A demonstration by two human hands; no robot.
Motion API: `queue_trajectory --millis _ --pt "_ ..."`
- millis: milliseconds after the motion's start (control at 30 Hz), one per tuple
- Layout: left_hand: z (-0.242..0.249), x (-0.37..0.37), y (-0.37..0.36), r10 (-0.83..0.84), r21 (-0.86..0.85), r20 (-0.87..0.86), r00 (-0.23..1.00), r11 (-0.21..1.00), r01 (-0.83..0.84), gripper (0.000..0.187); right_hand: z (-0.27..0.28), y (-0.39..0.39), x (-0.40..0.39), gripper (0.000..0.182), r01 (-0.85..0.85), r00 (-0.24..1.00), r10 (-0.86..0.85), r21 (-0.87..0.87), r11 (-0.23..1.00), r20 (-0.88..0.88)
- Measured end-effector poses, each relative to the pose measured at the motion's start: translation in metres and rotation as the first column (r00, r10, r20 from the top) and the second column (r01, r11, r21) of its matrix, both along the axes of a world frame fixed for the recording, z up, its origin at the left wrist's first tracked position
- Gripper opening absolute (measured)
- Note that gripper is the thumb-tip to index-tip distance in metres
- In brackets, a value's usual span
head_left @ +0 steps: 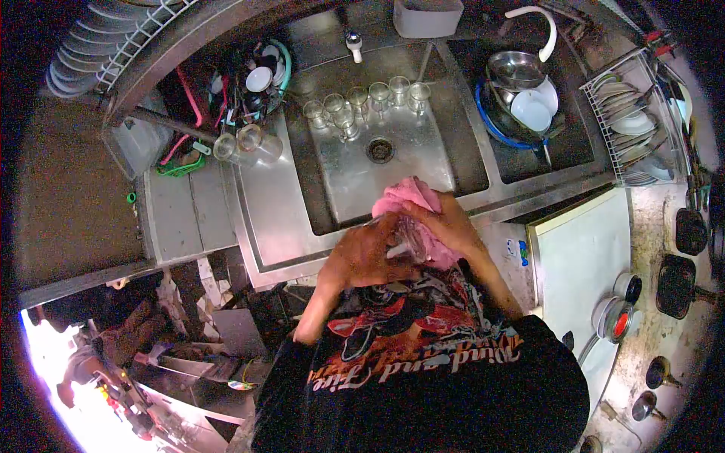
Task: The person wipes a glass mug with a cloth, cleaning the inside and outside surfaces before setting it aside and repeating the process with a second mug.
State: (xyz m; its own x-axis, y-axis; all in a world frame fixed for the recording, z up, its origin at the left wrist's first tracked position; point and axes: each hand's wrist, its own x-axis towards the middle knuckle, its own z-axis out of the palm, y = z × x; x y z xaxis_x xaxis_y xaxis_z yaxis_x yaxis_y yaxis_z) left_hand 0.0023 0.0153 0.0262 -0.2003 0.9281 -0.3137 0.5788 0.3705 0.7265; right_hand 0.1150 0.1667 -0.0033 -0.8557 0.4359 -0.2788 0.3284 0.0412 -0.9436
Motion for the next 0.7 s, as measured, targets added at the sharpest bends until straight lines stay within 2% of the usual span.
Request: queue_trajectory --millis 67,133,167,200,233,267,300,333,367,400,467,500,533,567,633,667,700 --pt "0.0 -0.001 -0.003 0.002 0.05 0.029 1.0 0.999 -0.003 0.079 -0.008 0.001 0.001 0.049 -0.03 0.999 0.03 0.007 1.0 0.038" --pt "-0.003 -0.003 -0.008 -0.003 0.097 0.062 0.998 0.995 -0.003 0.079 -0.009 0.001 0.002 0.054 -0.083 0.993 0.094 -0.131 0.988 0.078" --pt "-0.009 -0.004 -0.011 0.054 0.151 0.132 0.99 0.986 -0.073 0.077 -0.022 0.001 0.008 0.054 -0.075 0.993 0.086 -0.133 0.988 0.083" --pt "-0.012 -0.005 -0.014 0.103 0.2 0.207 0.973 0.969 -0.145 0.074 -0.045 0.001 0.018 0.055 -0.109 0.975 0.106 0.008 0.994 0.195" --pt "-0.012 -0.004 -0.015 0.092 0.2 0.216 0.972 0.97 -0.136 0.074 -0.042 0.0 0.021 0.055 -0.157 0.945 0.107 0.143 0.977 0.31" --pt "-0.009 -0.003 -0.016 0.176 0.229 0.342 0.923 0.937 -0.264 0.071 -0.033 0.0 0.025 0.047 -0.034 0.993 0.004 0.261 0.965 0.117" --pt "-0.004 -0.003 -0.017 0.252 0.237 0.464 0.849 0.889 -0.393 0.068 -0.027 0.003 0.03 0.047 -0.031 0.992 -0.002 0.261 0.965 0.128" --pt "0.004 -0.005 -0.017 0.268 0.312 0.351 0.897 0.87 -0.382 0.065 -0.023 0.01 0.037 0.042 0.135 0.98 -0.162 0.208 0.969 0.118" --pt "0.0 -0.007 -0.02 0.266 0.308 0.359 0.895 0.871 -0.383 0.065 -0.017 0.017 0.042 0.039 0.298 0.942 -0.317 0.154 0.942 0.115" --pt "-0.007 -0.011 -0.026 0.29 0.28 0.36 0.887 0.873 -0.399 0.065 -0.002 0.024 0.046 0.034 0.411 0.882 -0.424 0.104 0.906 0.208" --pt "-0.008 -0.012 -0.028 0.349 0.214 0.423 0.836 0.858 -0.466 0.064 0.003 0.046 0.064 0.036 0.528 0.794 -0.587 0.295 0.796 0.161" --pt "-0.009 -0.012 -0.028 0.347 0.213 0.424 0.836 0.859 -0.465 0.064 -0.01 0.062 0.08 0.038 0.482 0.758 -0.642 0.562 0.672 0.117" --pt "-0.01 -0.013 -0.028 0.354 0.219 0.394 0.848 0.86 -0.461 0.064 -0.026 0.08 0.097 0.039 0.396 0.728 -0.683 0.779 0.486 0.056" --pt "-0.011 -0.013 -0.028 0.361 0.225 0.363 0.859 0.861 -0.457 0.064 -0.031 0.095 0.109 0.039 0.397 0.726 -0.686 0.78 0.484 0.056" --pt "-0.021 -0.012 -0.029 0.348 0.217 0.413 0.841 0.86 -0.462 0.064 -0.041 0.126 0.129 0.046 0.333 0.567 -0.807 0.849 0.41 0.167" --pt "-0.027 -0.012 -0.029 0.34 0.209 0.461 0.82 0.856 -0.472 0.065 -0.059 0.144 0.143 0.046 0.334 0.566 -0.807 0.849 0.41 0.168" --pt "-0.03 -0.011 -0.028 0.341 0.208 0.461 0.819 0.856 -0.474 0.065 -0.087 0.161 0.156 0.052 0.318 0.672 -0.735 0.862 0.394 0.089"
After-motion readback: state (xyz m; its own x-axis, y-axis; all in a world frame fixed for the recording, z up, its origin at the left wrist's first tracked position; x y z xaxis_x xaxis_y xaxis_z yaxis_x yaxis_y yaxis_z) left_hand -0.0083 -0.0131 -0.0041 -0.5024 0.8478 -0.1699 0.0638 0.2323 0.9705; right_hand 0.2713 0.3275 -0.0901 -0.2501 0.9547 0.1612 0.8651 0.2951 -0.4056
